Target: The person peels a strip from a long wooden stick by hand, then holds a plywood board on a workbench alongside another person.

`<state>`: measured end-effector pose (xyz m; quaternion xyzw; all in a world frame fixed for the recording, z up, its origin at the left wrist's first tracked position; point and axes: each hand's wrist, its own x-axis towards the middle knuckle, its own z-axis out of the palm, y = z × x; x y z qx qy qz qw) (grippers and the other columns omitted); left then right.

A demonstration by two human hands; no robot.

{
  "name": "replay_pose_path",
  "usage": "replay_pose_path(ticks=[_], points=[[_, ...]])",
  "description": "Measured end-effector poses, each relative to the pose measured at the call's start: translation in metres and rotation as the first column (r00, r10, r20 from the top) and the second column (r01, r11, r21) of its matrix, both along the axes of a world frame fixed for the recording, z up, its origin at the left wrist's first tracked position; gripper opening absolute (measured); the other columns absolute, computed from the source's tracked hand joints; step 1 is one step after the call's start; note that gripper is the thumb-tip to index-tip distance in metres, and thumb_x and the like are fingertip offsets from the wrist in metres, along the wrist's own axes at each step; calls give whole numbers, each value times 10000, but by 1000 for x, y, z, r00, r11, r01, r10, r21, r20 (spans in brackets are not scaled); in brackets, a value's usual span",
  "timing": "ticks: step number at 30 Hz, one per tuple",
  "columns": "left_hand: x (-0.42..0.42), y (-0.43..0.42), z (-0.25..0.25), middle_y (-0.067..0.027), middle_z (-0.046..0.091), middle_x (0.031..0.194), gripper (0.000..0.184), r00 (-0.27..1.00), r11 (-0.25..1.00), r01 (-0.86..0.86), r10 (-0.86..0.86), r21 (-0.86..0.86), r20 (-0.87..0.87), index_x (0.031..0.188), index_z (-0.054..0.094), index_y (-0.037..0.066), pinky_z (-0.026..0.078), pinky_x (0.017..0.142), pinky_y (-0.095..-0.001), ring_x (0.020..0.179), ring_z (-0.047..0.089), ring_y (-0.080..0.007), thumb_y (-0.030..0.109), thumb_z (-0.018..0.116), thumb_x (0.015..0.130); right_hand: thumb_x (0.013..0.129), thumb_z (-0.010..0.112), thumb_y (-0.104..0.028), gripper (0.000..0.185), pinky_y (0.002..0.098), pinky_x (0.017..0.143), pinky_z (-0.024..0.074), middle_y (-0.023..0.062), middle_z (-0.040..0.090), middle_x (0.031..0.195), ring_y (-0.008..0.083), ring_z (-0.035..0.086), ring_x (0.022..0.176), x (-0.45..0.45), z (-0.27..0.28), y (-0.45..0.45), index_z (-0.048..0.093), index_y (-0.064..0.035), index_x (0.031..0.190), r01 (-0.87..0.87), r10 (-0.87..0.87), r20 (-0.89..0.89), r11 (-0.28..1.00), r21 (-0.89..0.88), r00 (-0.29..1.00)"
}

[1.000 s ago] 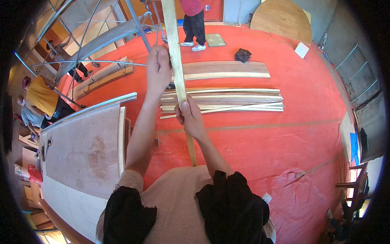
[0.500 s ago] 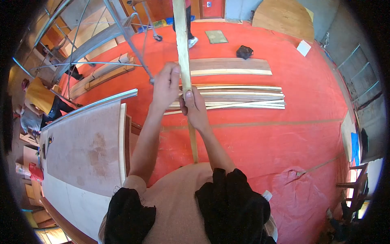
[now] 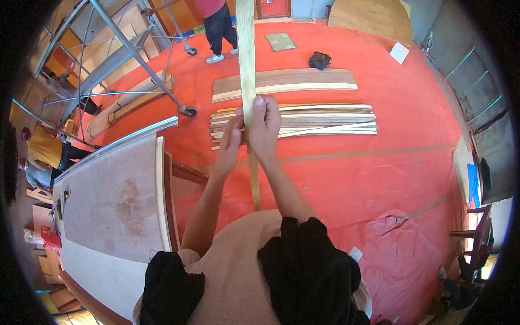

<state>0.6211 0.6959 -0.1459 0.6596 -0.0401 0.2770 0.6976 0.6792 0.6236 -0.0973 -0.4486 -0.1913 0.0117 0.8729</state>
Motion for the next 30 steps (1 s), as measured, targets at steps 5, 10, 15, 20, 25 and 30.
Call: replay_pose_path(ticks=[5,10,15,20,25,30], points=[[-6,18,-31,-37,561,786,277,988,998,-11,21,66,-153,1063,500,-6,449,559,-259,641,530,-96,228,355,1038,1018,423,-190,180,307,553,505,142,641,787,199,640,619,21,-9,32,426,-19,963,371,-257,388,893,-255,885],[24,7,-10,-25,528,716,288,993,996,-78,75,-30,-86,980,500,20,405,487,-239,553,464,-75,261,354,1041,1007,428,-154,170,339,620,500,163,608,730,243,627,640,59,9,4,427,15,984,434,-90,577,754,-493,812],[59,8,10,-37,525,805,252,999,983,-40,38,-181,-14,1016,478,25,392,510,-235,584,467,-86,220,320,1042,989,452,-134,155,360,669,507,163,593,811,266,608,697,96,-48,-35,460,7,1054,303,77,479,685,-663,874],[88,5,17,-57,524,873,212,996,960,-76,84,-268,20,1160,387,37,412,534,-249,623,495,-102,197,363,1023,968,523,-168,297,337,786,496,157,594,1024,231,603,923,106,-71,-49,493,-13,1219,218,173,474,719,-660,863],[121,4,12,-87,514,976,181,989,967,-133,143,-218,32,1141,385,32,452,505,-282,658,558,-133,145,418,1004,1005,461,-251,312,325,703,505,151,591,860,198,612,781,85,-96,-35,491,28,1142,-120,335,268,796,-593,903],[156,2,14,-126,564,719,159,871,806,-490,459,333,173,991,465,7,449,506,-379,596,586,-202,163,439,1005,1028,391,-272,294,286,525,429,68,509,668,120,483,561,85,-127,-33,495,3,1010,-293,337,9,832,-471,942]])
